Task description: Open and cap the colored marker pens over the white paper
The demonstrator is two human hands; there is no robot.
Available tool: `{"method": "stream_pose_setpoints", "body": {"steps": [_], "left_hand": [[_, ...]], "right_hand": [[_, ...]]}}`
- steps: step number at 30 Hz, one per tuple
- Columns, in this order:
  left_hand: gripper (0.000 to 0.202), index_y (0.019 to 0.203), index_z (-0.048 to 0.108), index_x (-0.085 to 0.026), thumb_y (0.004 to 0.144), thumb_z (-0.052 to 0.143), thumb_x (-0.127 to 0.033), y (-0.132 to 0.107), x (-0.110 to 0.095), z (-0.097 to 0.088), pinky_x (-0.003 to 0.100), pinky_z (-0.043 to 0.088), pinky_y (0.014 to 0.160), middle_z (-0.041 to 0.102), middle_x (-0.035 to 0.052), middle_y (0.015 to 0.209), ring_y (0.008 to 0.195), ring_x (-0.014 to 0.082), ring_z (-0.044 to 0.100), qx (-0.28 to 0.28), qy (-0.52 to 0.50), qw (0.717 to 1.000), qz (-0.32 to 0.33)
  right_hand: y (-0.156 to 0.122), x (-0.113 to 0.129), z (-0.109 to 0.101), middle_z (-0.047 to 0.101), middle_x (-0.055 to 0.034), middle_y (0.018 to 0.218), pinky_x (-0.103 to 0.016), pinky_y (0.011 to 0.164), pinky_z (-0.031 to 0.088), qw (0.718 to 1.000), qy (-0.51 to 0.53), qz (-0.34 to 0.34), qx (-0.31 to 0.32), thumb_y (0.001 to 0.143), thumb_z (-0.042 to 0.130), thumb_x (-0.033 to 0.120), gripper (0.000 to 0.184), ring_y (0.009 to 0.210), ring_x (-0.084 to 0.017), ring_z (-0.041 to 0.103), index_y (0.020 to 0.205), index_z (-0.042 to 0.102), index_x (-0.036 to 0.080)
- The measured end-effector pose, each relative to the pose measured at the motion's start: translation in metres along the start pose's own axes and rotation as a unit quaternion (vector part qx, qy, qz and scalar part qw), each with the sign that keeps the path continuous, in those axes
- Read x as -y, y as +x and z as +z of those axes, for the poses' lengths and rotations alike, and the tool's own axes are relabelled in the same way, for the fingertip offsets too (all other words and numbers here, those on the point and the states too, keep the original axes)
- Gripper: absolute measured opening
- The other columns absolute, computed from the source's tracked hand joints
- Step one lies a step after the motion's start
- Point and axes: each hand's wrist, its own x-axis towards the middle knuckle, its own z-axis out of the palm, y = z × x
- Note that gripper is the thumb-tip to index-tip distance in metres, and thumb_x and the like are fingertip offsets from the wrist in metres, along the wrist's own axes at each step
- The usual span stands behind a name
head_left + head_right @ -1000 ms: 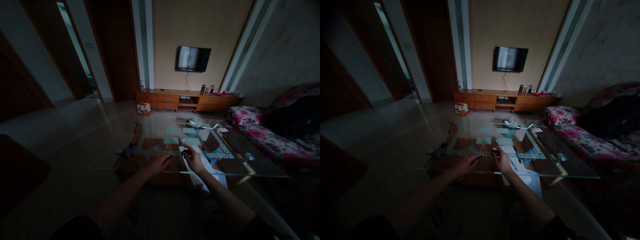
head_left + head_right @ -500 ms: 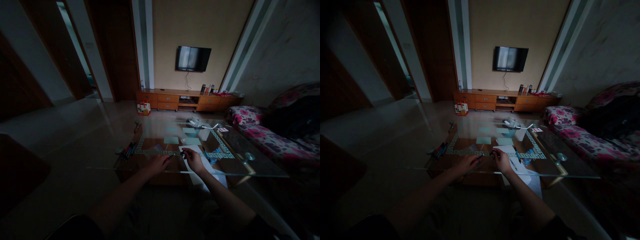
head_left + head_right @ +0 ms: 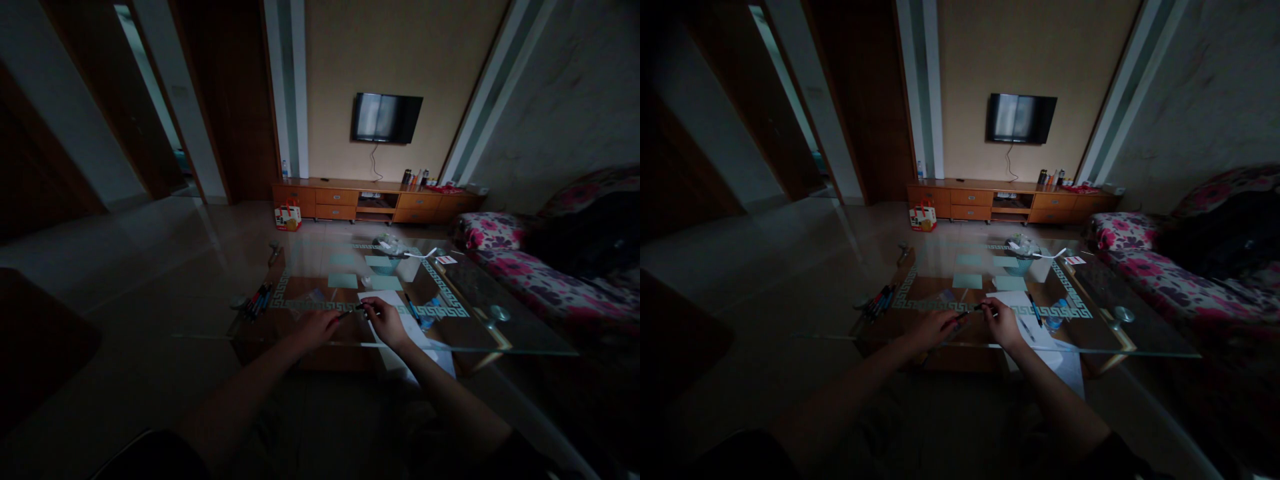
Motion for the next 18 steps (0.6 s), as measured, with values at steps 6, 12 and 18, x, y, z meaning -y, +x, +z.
{"method": "stream_pose_setpoints", "body": {"steps": [6, 12, 18], "left_hand": [[0.03, 0.114, 0.065, -0.022, 0.096, 0.044, -0.034, -0.0004, -0.0012, -0.0005, 0.028, 0.046, 0.076, 0.071, 0.0079, 0.101, 0.089, 0.0217, 0.065, 0.007, -0.008, 1.0, 0.0], [0.029, 0.113, 0.065, -0.023, 0.096, 0.043, -0.034, -0.0003, 0.0002, 0.001, 0.027, 0.044, 0.074, 0.071, 0.0066, 0.101, 0.09, 0.0208, 0.065, 0.004, -0.009, 1.0, 0.006], [0.03, 0.115, 0.064, -0.023, 0.097, 0.043, -0.035, -0.0007, -0.0004, 0.0014, 0.027, 0.044, 0.077, 0.07, 0.008, 0.102, 0.092, 0.0213, 0.065, 0.008, -0.008, 1.0, 0.006]], "right_hand": [[-0.0015, 0.0084, 0.0004, 0.072, -0.0094, 0.098, -0.03, 0.071, 0.054, 1.0, -0.007, -0.004, -0.001, 0.092, 0.05, 0.043, 0.034, 0.079, -0.019, 0.067, 0.106, 0.067, 0.017], [-0.0021, 0.0085, 0.0009, 0.072, -0.0096, 0.098, -0.031, 0.07, 0.054, 1.0, -0.008, 0.001, 0.002, 0.092, 0.051, 0.046, 0.035, 0.08, -0.02, 0.067, 0.106, 0.068, 0.018], [-0.0036, 0.0101, 0.0016, 0.072, -0.0083, 0.096, -0.031, 0.071, 0.054, 1.0, -0.01, -0.004, 0.017, 0.092, 0.05, 0.045, 0.035, 0.078, -0.019, 0.066, 0.107, 0.068, 0.019]]}}
